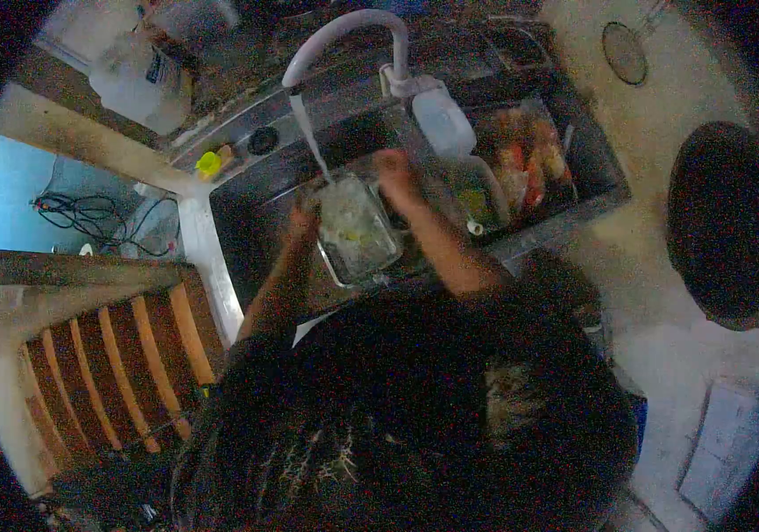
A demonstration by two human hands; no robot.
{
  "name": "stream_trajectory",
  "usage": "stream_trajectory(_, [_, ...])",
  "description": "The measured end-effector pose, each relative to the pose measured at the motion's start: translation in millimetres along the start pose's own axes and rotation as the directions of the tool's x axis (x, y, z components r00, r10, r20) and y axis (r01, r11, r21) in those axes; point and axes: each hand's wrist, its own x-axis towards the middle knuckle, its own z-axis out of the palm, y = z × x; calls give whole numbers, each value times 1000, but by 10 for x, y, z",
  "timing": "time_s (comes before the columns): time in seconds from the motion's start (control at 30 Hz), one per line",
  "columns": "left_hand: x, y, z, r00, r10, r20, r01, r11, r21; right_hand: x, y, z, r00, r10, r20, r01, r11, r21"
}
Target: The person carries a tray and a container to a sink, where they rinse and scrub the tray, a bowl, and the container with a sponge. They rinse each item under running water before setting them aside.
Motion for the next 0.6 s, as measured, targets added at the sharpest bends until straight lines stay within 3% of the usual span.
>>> stream_trajectory(0.03, [-81,-192,123,997,-22,77,10,988,156,31,90,-368,994,-50,-93,39,992,-116])
stream_trajectory(0.07, [-173,-373,260,984,-46,170,-4,959,283,85,154,-688,956,-189,-223,66,883,-464])
stream_trajectory(0.13, [-356,-652,544,928,-93,361,-71,907,416,225,738,-1289,847,-472,-243,188,695,-694])
stream_trajectory(0.2, [-484,-744,741,869,-110,483,-135,886,445,299,1268,-1627,950,-295,-104,91,577,-812])
stream_trajectory(0.23, [-511,-750,797,867,-101,489,-147,884,444,308,1473,-1699,990,-137,-24,53,532,-845])
stream_trajectory(0.33, [-532,-622,755,891,-59,451,-155,893,423,339,1804,-1684,995,28,95,69,488,-870])
stream_trajectory(0.5, [-664,-538,241,928,36,371,-60,997,53,558,1948,-1648,981,34,189,129,615,-778])
stream_trajectory(0.6, [-619,-1017,186,950,178,258,-111,961,-254,697,1879,-1723,973,-4,232,160,735,-659])
